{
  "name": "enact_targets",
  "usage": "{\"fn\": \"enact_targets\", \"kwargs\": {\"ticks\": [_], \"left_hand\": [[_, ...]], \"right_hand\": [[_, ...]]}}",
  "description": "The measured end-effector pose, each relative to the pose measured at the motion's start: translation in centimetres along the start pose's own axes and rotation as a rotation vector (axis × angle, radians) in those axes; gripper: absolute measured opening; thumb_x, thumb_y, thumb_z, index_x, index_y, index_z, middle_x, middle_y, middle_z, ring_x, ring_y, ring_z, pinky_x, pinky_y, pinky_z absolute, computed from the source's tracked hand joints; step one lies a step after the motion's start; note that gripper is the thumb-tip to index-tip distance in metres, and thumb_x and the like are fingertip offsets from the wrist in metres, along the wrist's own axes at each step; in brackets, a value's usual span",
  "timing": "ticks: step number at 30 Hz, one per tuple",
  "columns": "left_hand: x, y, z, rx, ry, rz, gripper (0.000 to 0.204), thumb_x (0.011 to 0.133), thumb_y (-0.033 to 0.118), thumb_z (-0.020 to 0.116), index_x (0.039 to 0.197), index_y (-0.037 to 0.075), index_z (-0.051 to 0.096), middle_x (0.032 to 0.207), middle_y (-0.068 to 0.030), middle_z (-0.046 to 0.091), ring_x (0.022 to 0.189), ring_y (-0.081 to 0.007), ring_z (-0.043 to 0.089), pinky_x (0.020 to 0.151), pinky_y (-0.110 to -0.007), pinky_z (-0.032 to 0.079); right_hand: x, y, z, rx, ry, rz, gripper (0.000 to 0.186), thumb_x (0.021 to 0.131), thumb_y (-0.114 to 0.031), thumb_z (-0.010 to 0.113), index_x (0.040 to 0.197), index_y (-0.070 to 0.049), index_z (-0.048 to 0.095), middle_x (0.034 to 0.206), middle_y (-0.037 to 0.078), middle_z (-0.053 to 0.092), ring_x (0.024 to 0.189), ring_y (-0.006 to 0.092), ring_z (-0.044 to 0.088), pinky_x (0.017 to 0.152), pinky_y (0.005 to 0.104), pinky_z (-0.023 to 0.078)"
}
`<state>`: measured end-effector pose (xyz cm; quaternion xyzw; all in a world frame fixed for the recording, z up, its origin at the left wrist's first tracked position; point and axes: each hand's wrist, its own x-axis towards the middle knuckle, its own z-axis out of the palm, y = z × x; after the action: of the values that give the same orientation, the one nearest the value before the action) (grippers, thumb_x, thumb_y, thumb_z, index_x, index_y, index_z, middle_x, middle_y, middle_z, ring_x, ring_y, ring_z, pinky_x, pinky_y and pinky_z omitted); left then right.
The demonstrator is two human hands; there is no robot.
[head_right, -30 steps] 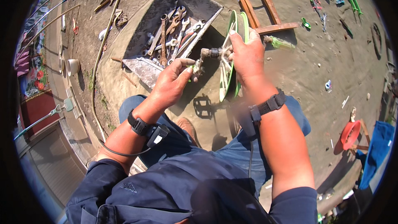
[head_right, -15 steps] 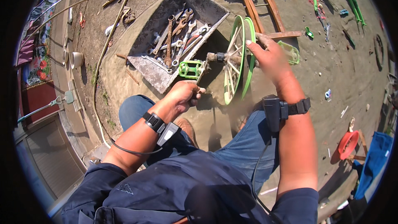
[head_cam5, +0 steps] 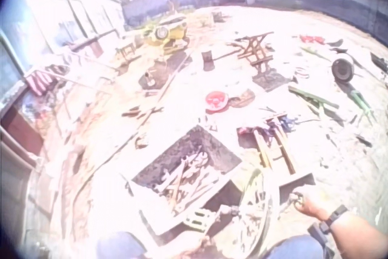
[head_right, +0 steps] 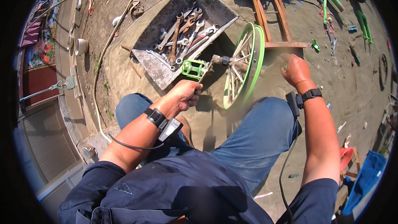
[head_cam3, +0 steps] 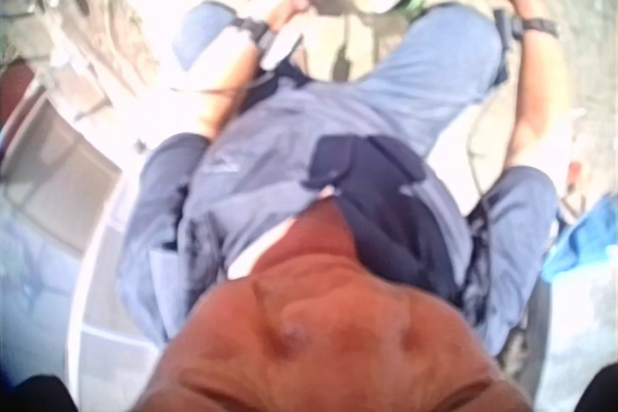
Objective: The person works on a bicycle wheel and frame in an outdoor area. They handle a metal rod and a green bicycle wheel, using a wrench to tighten or adjust components on the wheel hub.
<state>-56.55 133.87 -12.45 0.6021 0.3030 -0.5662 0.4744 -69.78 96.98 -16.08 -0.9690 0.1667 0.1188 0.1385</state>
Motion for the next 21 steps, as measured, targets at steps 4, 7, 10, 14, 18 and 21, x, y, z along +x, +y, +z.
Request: {"fn": "enact_targets", "kwargs": {"ticks": [4, 7, 10, 14, 18, 21], "left_hand": [[0.7, -0.8, -0.6, 0.088, 0.007, 0.029, 0.02, 0.09, 0.013, 0.055, 0.072, 0.016, 0.045, 0.059, 0.0047, 0.04, 0.043, -0.0073, 0.033, 0.039, -0.024, 0.02], [-0.5, -2.2, -0.9, 0.457, 0.073, 0.328, 0.004, 0.093, 0.013, 0.052, 0.093, 0.012, 0.057, 0.058, 0.0065, 0.04, 0.041, -0.0056, 0.031, 0.037, -0.024, 0.021], [-2.5, 0.9, -1.1, 0.273, -0.004, 0.303, 0.006, 0.095, 0.015, 0.053, 0.091, 0.012, 0.056, 0.062, 0.0071, 0.042, 0.043, -0.0055, 0.033, 0.038, -0.026, 0.023], [-1.9, 0.9, -2.8, 0.337, 0.014, 0.265, 0.012, 0.095, 0.016, 0.053, 0.101, 0.009, 0.061, 0.068, 0.0052, 0.049, 0.05, -0.0056, 0.038, 0.043, -0.025, 0.03], [-0.3, -0.2, -2.8, 0.592, 0.074, 0.499, 0.033, 0.093, 0.015, 0.056, 0.123, 0.001, 0.058, 0.084, -0.0032, 0.061, 0.073, -0.0111, 0.053, 0.066, -0.029, 0.045], [0.6, -1.4, -3.6, 0.676, 0.1, 0.662, 0.035, 0.093, 0.016, 0.057, 0.124, 0.002, 0.056, 0.085, -0.0074, 0.063, 0.076, -0.0148, 0.056, 0.071, -0.032, 0.048]], "right_hand": [[0.2, -0.6, -0.4, 0.006, 0.002, 0.03, 0.038, 0.076, -0.025, 0.069, 0.114, -0.016, 0.067, 0.099, 0.016, 0.068, 0.09, 0.0365, 0.065, 0.079, 0.0458, 0.053], [1.1, -0.7, 0.0, 0.037, -0.08, 0.188, 0.038, 0.076, -0.025, 0.068, 0.113, -0.017, 0.067, 0.1, 0.017, 0.069, 0.091, 0.0367, 0.066, 0.08, 0.046, 0.053], [2.0, -0.3, 1.9, 0.111, -0.025, 0.285, 0.031, 0.076, -0.025, 0.068, 0.106, -0.016, 0.07, 0.097, 0.018, 0.07, 0.091, 0.0371, 0.066, 0.08, 0.0469, 0.053], [1.9, -1.8, 1.9, 0.078, -0.003, 0.288, 0.03, 0.076, -0.026, 0.067, 0.104, -0.015, 0.071, 0.095, 0.017, 0.07, 0.09, 0.0373, 0.066, 0.08, 0.0465, 0.053], [1.7, -0.5, 1.4, 0.141, -0.005, 0.264, 0.031, 0.075, -0.026, 0.066, 0.103, -0.015, 0.071, 0.094, 0.017, 0.07, 0.089, 0.0373, 0.066, 0.079, 0.0459, 0.054], [1.7, -0.3, 1.5, 0.158, -0.016, 0.276, 0.032, 0.075, -0.026, 0.066, 0.104, -0.015, 0.071, 0.093, 0.018, 0.07, 0.088, 0.0372, 0.066, 0.078, 0.0454, 0.054]]}}
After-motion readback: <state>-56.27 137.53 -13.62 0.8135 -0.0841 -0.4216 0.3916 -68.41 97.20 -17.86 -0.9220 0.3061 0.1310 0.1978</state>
